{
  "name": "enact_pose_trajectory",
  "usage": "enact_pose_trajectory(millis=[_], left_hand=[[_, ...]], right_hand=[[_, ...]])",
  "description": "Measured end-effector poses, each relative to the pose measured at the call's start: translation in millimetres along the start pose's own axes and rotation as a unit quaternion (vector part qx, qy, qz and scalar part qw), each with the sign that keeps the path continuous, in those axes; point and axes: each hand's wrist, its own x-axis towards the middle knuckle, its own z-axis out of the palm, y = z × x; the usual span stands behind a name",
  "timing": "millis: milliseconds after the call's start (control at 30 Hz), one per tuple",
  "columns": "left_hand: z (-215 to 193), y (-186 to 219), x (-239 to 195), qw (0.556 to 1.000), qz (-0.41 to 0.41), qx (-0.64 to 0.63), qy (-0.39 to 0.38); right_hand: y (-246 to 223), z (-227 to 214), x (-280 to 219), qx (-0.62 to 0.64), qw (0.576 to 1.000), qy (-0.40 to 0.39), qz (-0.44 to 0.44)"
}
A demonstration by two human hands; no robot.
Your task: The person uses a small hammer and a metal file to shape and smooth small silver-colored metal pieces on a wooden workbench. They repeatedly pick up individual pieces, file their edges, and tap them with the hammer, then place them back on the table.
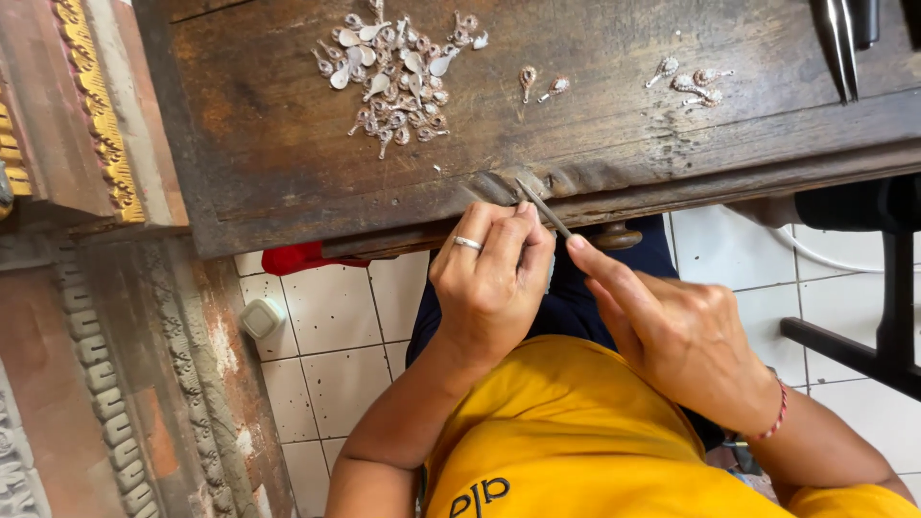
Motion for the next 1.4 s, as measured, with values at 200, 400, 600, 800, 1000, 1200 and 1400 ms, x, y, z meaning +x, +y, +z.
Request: enact_pose_trajectory(millis=[200,400,600,800,1000,1200,1400], left_hand=[[-3,0,1,1.0,-0.01,-0.027,-0.008],[-26,9,11,0.963,-0.176,-0.201,-0.033],[-24,6,4,0.79,-0.397,-0.466,-0.03],[-27,6,4,0.752,-0.396,-0.525,-0.04],[-27,7,3,0.751,-0.374,-0.542,-0.04],[-25,11,2,0.755,-0.36,-0.545,-0.044],[-26,18,8,0.806,-0.34,-0.481,-0.047]], right_hand=[[8,9,15,-0.02,0.999,0.032,-0.014],[11,-17,35,0.171,0.978,0.104,0.057],[7,-13,34,0.26,0.948,0.155,0.095],[3,-10,34,0.287,0.938,0.162,0.107],[0,-9,26,0.276,0.941,0.159,0.113],[0,-10,22,0.272,0.942,0.171,0.1],[2,-10,20,0.255,0.949,0.156,0.101]])
